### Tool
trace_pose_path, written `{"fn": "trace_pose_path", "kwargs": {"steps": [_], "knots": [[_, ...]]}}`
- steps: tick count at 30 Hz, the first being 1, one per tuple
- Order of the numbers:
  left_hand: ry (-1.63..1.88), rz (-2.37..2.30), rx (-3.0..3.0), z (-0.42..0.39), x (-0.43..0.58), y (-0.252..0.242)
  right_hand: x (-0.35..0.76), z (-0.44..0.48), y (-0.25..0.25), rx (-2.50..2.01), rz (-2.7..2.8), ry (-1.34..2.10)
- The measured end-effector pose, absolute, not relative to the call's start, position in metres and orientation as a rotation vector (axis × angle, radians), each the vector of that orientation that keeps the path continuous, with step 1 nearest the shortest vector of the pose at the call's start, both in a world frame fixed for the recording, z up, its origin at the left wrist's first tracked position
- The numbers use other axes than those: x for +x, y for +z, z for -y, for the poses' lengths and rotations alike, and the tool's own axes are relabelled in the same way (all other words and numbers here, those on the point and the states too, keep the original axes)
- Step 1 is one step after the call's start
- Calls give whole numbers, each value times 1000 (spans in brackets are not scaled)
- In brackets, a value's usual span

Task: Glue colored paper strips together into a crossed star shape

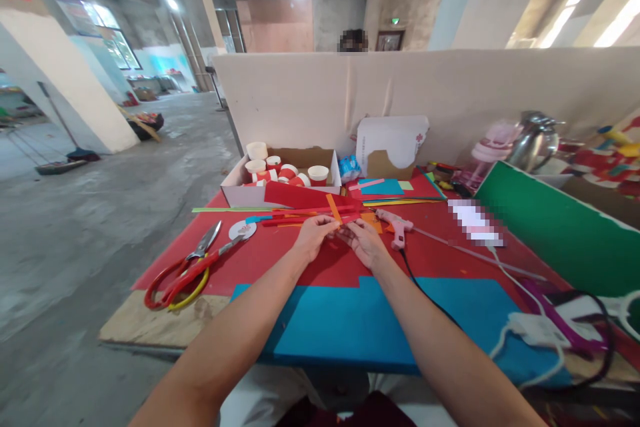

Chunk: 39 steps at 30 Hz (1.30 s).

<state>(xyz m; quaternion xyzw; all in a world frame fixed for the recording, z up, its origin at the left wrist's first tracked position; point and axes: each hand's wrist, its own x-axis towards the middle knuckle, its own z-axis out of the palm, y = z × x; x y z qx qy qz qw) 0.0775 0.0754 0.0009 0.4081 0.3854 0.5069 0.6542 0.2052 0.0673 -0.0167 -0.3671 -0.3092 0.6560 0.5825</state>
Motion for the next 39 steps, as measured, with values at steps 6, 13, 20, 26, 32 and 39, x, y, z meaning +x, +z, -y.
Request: {"fn": "trace_pose_path", "kwargs": {"steps": [6, 13, 20, 26, 32, 39], "knots": [[1157, -884, 940, -77, 77, -2, 206, -68, -18, -840, 748, 1563], [1171, -915, 995, -79, 77, -5, 205, -62, -12, -882, 818, 1512], [1151, -990, 1008, -78, 77, -3, 202, -61, -11, -958, 880, 1443], [1132, -993, 967, -78, 77, -6, 201, -62, -11, -1035, 1006, 1263], [1136, -849, 857, -77, 79, -3, 202, -63, -10, -1069, 975, 1122], [1127, -847, 968, -74, 79, 0, 201, -66, -13, -1009, 881, 1193]]}}
